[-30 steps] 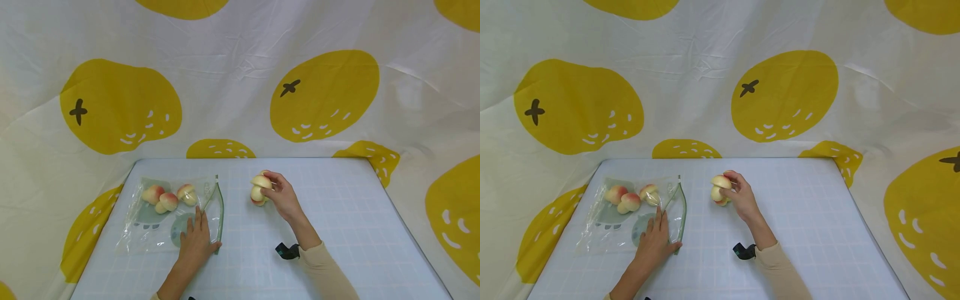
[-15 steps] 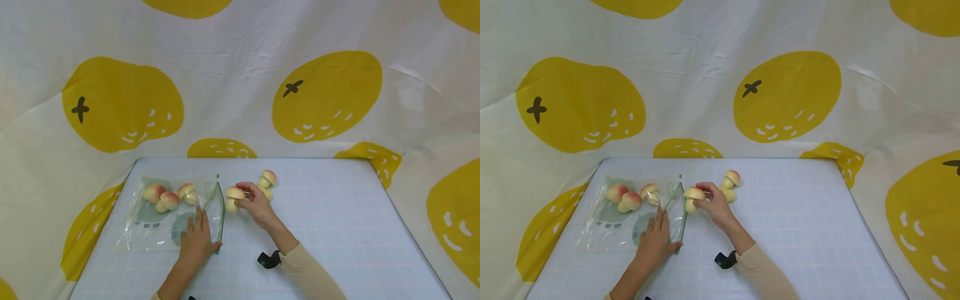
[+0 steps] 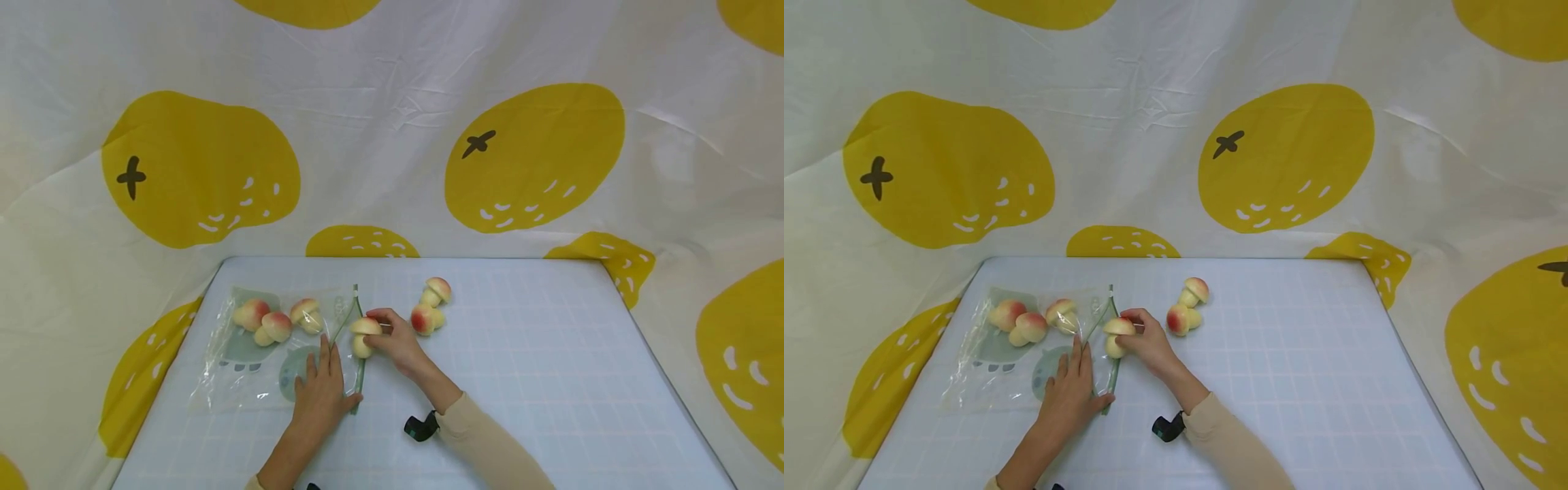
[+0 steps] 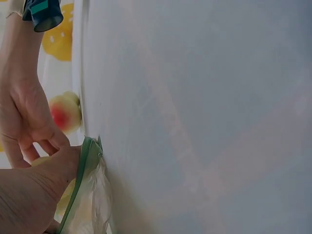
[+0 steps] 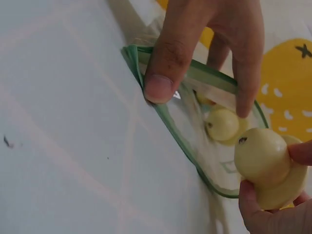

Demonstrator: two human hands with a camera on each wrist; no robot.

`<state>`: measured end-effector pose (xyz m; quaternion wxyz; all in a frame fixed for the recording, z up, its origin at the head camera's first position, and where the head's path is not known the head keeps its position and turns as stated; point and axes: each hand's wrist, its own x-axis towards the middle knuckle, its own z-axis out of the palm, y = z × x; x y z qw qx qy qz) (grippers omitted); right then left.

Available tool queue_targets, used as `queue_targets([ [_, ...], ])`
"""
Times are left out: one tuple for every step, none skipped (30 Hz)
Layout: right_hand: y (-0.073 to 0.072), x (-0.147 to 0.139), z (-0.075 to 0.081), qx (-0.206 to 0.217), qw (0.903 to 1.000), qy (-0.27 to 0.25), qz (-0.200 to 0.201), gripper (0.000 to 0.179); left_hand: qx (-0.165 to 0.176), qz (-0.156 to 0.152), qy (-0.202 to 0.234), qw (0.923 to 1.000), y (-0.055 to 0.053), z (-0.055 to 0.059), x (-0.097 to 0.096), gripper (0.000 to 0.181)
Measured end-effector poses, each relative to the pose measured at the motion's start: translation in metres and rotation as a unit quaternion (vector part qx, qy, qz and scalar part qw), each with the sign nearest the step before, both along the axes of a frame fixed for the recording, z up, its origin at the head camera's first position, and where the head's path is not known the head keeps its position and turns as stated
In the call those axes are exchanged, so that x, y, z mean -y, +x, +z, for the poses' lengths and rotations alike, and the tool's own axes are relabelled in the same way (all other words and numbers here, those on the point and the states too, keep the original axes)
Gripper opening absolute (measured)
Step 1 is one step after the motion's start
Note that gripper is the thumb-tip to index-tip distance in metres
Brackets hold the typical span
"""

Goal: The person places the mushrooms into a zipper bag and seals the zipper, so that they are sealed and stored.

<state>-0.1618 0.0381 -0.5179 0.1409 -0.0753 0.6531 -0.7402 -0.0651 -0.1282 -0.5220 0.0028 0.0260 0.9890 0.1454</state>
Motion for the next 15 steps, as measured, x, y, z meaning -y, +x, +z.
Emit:
queue_targets([
  [0.000, 0.002, -0.001, 0.000, 1.0000, 0.003, 0.001, 0.051, -0.001, 0.000, 0.000, 1.0000, 0.000, 0.000, 0.000, 0.114],
  [-0.001, 0.003, -0.002, 0.000, 1.0000, 0.006, 0.002, 0.051, -0.001, -0.001, 0.000, 1.0000, 0.000, 0.000, 0.000, 0.114],
  [-0.001, 0.004, -0.003, 0.001, 0.9999, 0.008, 0.006, 0.051, -0.001, -0.001, 0.000, 1.0000, 0.000, 0.000, 0.000, 0.114],
  [0.000, 0.005, 0.000, 0.001, 0.9999, 0.010, 0.009, 0.050, 0.000, -0.001, 0.000, 1.0000, 0.000, 0.000, 0.000, 0.114],
  [0.001, 0.005, 0.004, 0.000, 0.9999, 0.011, 0.012, 0.050, 0.000, -0.001, -0.001, 1.0000, 0.000, 0.000, 0.000, 0.114],
  [0.001, 0.006, 0.004, 0.001, 0.9998, 0.015, 0.013, 0.050, 0.000, -0.001, -0.001, 1.0000, 0.000, 0.000, 0.000, 0.114],
  [0.001, 0.007, 0.003, 0.000, 0.9998, 0.018, 0.013, 0.050, 0.001, 0.000, -0.002, 1.0000, -0.001, 0.000, 0.000, 0.114],
  [0.000, 0.008, 0.002, -0.005, 0.9996, 0.025, 0.011, 0.050, 0.002, 0.001, -0.002, 1.0000, -0.001, 0.000, -0.001, 0.114],
  [0.000, 0.009, 0.002, -0.013, 0.9993, 0.034, 0.007, 0.049, 0.002, 0.002, -0.001, 1.0000, -0.001, 0.000, -0.001, 0.114],
  [0.000, 0.011, 0.000, -0.022, 0.9987, 0.045, 0.002, 0.049, 0.003, 0.003, -0.001, 1.0000, -0.001, 0.000, -0.001, 0.114],
  [-0.001, 0.012, -0.004, -0.029, 0.9980, 0.056, -0.002, 0.049, 0.004, 0.005, -0.001, 1.0000, -0.001, 0.000, -0.001, 0.114],
  [-0.003, 0.014, -0.009, -0.040, 0.9968, 0.069, -0.008, 0.049, 0.005, 0.006, -0.001, 1.0000, -0.001, 0.000, -0.001, 0.114],
  [-0.003, 0.016, -0.010, -0.051, 0.9951, 0.084, -0.013, 0.048, 0.005, 0.006, -0.002, 1.0000, 0.000, 0.001, -0.001, 0.113],
  [-0.003, 0.017, -0.010, -0.065, 0.9928, 0.099, -0.019, 0.048, 0.004, 0.007, -0.003, 1.0000, 0.000, 0.001, -0.002, 0.113],
  [-0.002, 0.018, -0.011, -0.076, 0.9901, 0.116, -0.024, 0.047, 0.003, 0.007, -0.004, 1.0000, 0.000, 0.002, -0.002, 0.113],
])
